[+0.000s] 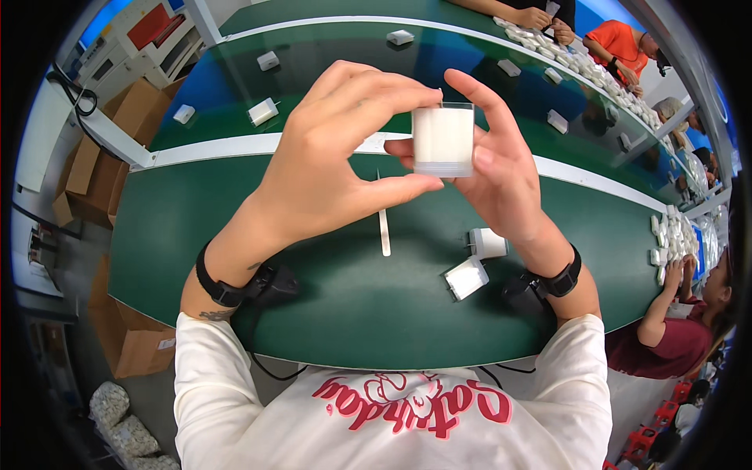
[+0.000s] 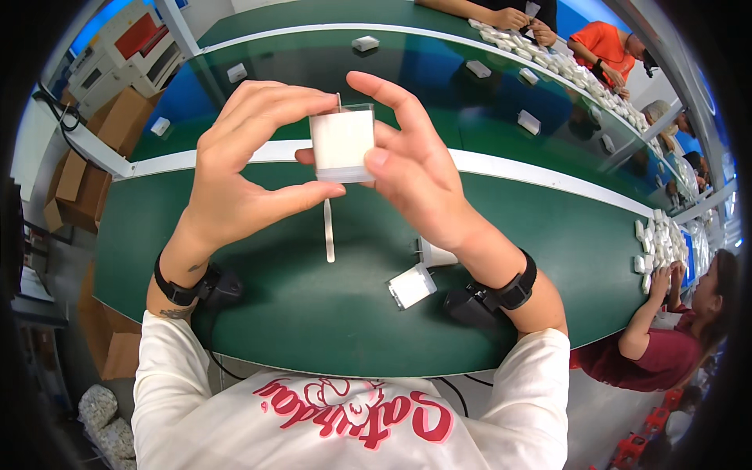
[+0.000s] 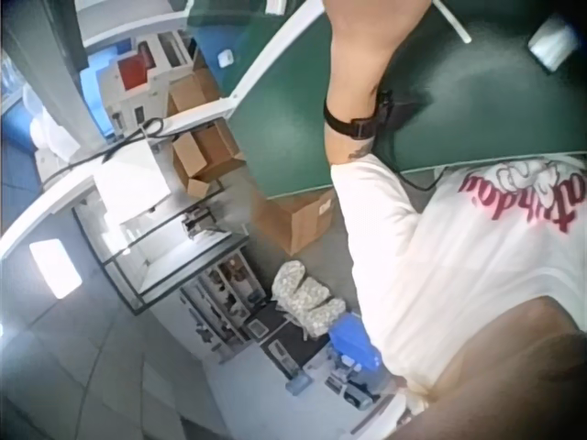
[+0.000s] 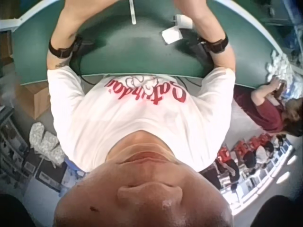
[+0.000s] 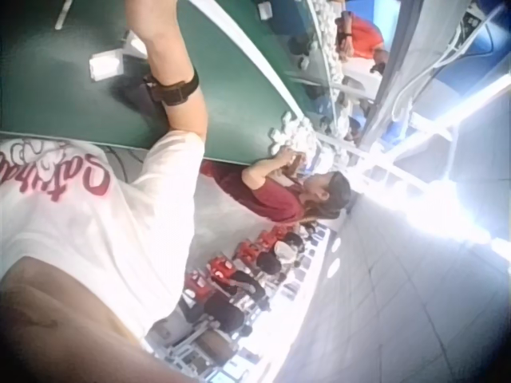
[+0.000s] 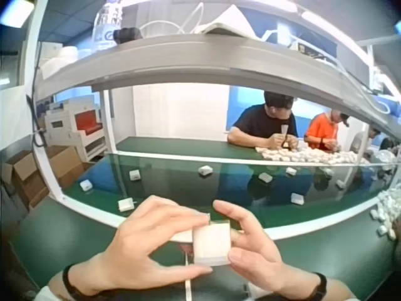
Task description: Manually assemble and inspect small white electronic components at a factory workstation.
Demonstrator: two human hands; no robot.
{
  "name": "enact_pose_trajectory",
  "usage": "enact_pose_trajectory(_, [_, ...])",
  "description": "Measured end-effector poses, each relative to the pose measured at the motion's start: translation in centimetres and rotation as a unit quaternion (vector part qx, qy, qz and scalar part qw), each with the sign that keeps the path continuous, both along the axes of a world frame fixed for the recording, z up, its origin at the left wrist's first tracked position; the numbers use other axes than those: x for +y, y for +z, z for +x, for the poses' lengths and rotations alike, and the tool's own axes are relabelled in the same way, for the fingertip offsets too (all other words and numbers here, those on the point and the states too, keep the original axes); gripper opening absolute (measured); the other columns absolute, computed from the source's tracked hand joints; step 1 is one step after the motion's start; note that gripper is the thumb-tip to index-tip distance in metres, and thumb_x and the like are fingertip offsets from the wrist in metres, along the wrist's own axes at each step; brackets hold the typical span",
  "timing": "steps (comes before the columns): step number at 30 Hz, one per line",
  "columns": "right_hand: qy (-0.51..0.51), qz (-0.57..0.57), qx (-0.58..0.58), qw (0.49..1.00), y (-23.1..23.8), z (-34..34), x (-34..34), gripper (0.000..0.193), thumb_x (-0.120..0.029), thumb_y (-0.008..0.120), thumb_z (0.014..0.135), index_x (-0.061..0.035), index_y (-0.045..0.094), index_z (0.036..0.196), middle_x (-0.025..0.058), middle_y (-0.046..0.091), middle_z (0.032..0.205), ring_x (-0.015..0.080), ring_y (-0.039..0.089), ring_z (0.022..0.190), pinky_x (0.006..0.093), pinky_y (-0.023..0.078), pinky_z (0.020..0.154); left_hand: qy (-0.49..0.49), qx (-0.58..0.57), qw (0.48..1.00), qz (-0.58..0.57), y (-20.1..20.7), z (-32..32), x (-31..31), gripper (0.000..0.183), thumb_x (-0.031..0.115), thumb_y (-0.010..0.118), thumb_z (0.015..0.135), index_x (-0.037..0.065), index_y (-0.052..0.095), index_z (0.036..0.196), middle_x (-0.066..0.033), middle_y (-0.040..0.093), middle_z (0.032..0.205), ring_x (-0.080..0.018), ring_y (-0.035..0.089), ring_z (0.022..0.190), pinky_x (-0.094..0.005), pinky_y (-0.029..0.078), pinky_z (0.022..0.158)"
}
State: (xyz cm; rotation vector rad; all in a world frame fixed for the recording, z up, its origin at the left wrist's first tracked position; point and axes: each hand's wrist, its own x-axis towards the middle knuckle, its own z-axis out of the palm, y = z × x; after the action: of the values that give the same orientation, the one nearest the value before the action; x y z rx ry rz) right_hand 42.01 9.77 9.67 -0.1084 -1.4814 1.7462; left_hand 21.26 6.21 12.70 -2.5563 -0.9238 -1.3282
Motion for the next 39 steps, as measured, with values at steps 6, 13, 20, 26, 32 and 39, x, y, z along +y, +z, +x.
enact_pose_trajectory(6, [-0.166,0.295,-0.073,0.938,-1.0,0.2,0.8,0.080,-0.012,0.080,0.079,-0.0038,0.031,0.141,0.0146,0.060,0.123,0.0213,0.061,0.111,0.0377,0.048,0.096,-0.017,-0.076,0.996,-0.036,0.2,0.3,-0.3,0.058,0.009,0.083,0.061,0.003,0.065,0.116,-0.0089,0.068,0.113,-0.0246,0.061,0.099,-0.0337,0.049,0.085])
enact_pose_trajectory(13, [-0.247,0.329,-0.222,0.884,-0.2,0.2,1.4,0.078,-0.020,0.082,0.076,-0.0044,0.037,0.137,0.0143,0.059,0.122,0.0229,0.063,0.107,0.0342,0.049,0.092,0.013,-0.006,0.999,-0.039,-0.5,-1.4,1.6,0.056,0.011,0.083,0.063,0.004,0.065,0.115,-0.0082,0.069,0.109,-0.0218,0.061,0.094,-0.0316,0.050,0.082])
enact_pose_trajectory(20, [-0.361,0.329,-0.142,0.861,5.4,5.0,1.8,0.059,-0.012,0.077,0.077,-0.0020,0.052,0.130,0.0083,0.062,0.106,0.0146,0.062,0.091,0.0258,0.051,0.076,0.323,0.107,0.923,-0.177,-3.7,-7.0,12.8,0.082,0.045,0.083,0.067,-0.003,0.057,0.128,-0.0181,0.065,0.119,-0.0322,0.057,0.114,-0.0400,0.046,0.097])
enact_pose_trajectory(26, [-0.266,0.555,-0.020,0.788,11.5,12.7,-1.7,0.047,-0.050,0.074,0.080,-0.0087,0.057,0.095,-0.0002,0.047,0.077,0.0116,0.040,0.065,0.0216,0.028,0.054,0.242,0.036,0.907,-0.342,-2.9,-5.9,24.7,0.076,0.059,0.071,0.074,0.002,0.062,0.124,-0.0193,0.065,0.118,-0.0319,0.062,0.112,-0.0367,0.048,0.095])
enact_pose_trajectory(32, [-0.321,0.588,-0.040,0.741,8.9,29.9,-1.7,0.044,-0.043,0.074,0.080,-0.0065,0.057,0.097,0.0030,0.050,0.081,0.0128,0.044,0.066,0.0226,0.031,0.056,0.292,0.148,0.922,-0.205,-10.3,-5.6,34.5,0.051,0.051,0.063,0.083,0.013,0.063,0.117,-0.0207,0.066,0.110,-0.0396,0.060,0.106,-0.0453,0.047,0.093])
enact_pose_trajectory(39, [-0.390,0.616,-0.070,0.681,9.9,22.7,-3.0,0.041,-0.036,0.075,0.079,-0.0039,0.058,0.099,0.0067,0.054,0.085,0.0142,0.047,0.068,0.0238,0.035,0.059,0.435,0.089,0.853,-0.274,-14.8,-5.0,35.5,0.066,0.054,0.055,0.089,0.031,0.033,0.148,-0.0139,0.028,0.154,-0.0362,0.028,0.140,-0.0630,0.028,0.108])
